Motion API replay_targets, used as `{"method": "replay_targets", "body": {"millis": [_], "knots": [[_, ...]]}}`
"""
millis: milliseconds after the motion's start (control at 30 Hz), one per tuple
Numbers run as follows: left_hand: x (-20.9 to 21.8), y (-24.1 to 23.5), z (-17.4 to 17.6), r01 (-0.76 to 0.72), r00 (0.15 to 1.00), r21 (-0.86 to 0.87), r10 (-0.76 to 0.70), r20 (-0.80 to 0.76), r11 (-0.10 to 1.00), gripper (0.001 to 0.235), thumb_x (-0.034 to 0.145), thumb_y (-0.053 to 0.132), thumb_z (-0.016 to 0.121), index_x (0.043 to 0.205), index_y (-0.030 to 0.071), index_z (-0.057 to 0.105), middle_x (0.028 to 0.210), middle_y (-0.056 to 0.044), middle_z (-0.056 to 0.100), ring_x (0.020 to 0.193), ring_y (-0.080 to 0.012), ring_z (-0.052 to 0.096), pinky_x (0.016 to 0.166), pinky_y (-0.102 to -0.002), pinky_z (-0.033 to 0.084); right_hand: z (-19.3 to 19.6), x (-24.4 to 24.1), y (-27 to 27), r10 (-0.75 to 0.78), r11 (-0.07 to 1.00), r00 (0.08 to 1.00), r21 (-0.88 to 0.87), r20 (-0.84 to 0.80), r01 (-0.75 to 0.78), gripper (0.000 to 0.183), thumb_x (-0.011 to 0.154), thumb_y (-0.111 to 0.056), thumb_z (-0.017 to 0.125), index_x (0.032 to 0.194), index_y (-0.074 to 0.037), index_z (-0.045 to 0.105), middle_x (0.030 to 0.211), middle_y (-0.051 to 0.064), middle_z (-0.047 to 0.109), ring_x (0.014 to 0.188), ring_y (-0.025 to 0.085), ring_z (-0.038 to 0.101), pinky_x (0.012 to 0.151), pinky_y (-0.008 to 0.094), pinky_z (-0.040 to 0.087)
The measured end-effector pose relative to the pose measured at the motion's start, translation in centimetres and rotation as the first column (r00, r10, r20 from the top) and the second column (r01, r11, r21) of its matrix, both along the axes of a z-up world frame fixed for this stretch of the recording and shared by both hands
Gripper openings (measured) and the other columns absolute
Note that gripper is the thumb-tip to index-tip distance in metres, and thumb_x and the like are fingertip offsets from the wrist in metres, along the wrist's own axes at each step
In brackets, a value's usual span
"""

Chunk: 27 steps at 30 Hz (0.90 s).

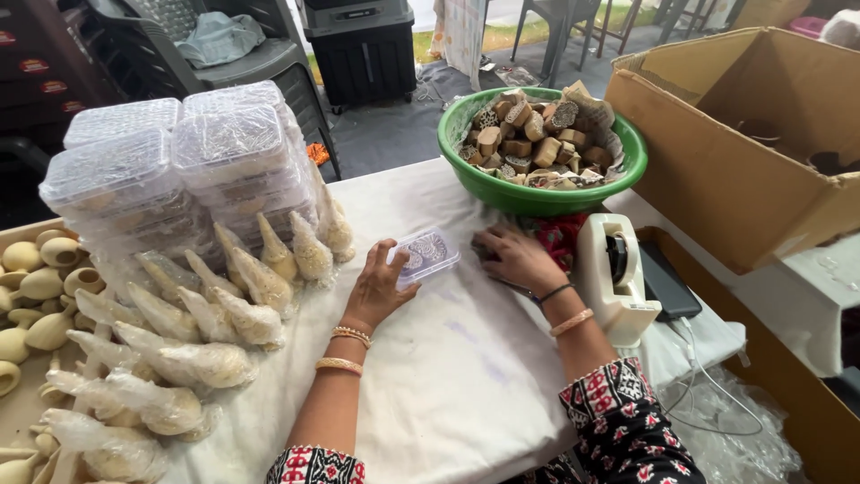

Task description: The person wraps small wooden blocks in bubble wrap and places them into clear plastic containers. They then stack the containers and wrap another block in a cloth before placing it in a container. Finally, they wrap a container in bubble wrap and place it into a cardboard box.

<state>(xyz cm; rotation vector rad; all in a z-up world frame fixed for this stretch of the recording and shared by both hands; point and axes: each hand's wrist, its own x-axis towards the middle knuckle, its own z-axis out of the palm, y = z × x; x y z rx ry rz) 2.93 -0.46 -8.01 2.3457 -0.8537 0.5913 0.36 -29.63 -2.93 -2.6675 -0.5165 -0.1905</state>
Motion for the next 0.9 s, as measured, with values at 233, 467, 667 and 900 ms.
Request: {"method": "replay_targets", "body": {"millis": [233, 467, 667, 900], "knots": [[1.8, 0.2, -2.0, -0.132, 0.966, 0.158, 0.091, 0.243, 0.979, 0.054, 0.079, 0.016, 0.081, 0.124, 0.009, 0.052, 0.133, -0.017, 0.048, 0.129, -0.0421, 0.051, 0.105, -0.045, 0.049, -7.2, 4.6, -5.6, -0.277, 0.904, 0.865, -0.191, 0.418, 0.382, 0.021, 0.089, -0.009, 0.063, 0.107, -0.014, 0.072, 0.112, 0.010, 0.067, 0.110, 0.032, 0.061, 0.095, 0.045, 0.050], [1.4, 0.5, -1.6, -0.207, 0.974, 0.116, 0.216, -0.068, 0.971, 0.072, 0.083, 0.023, 0.083, 0.137, 0.009, 0.037, 0.138, -0.022, 0.046, 0.116, -0.0388, 0.058, 0.093, -0.044, 0.055, 3.6, -1.7, 0.2, -0.097, 0.989, 0.968, -0.131, -0.230, 0.068, 0.034, 0.080, -0.023, 0.080, 0.107, -0.010, 0.065, 0.102, 0.010, 0.067, 0.100, 0.029, 0.065, 0.088, 0.040, 0.054], [6.3, 0.9, -10.5, -0.248, 0.964, 0.094, 0.235, 0.128, 0.964, 0.107, 0.088, 0.044, 0.073, 0.162, 0.014, 0.002, 0.158, -0.035, 0.025, 0.134, -0.0508, 0.049, 0.104, -0.048, 0.048, -18.0, 11.8, -14.0, 0.208, 0.977, 0.965, 0.002, 0.161, -0.211, 0.038, 0.082, -0.001, 0.058, 0.117, -0.009, 0.068, 0.118, 0.012, 0.072, 0.107, 0.029, 0.066, 0.097, 0.039, 0.051], [1.8, 0.9, -4.7, -0.268, 0.951, 0.098, 0.279, -0.133, 0.959, 0.086, 0.094, 0.032, 0.069, 0.162, 0.019, 0.019, 0.160, -0.032, 0.028, 0.131, -0.0500, 0.051, 0.108, -0.051, 0.048, -10.6, 7.9, -9.0, -0.069, 0.970, 0.995, -0.230, 0.071, 0.084, 0.031, 0.083, 0.000, 0.054, 0.108, -0.010, 0.070, 0.119, 0.016, 0.071, 0.114, 0.037, 0.063, 0.096, 0.047, 0.051]]}}
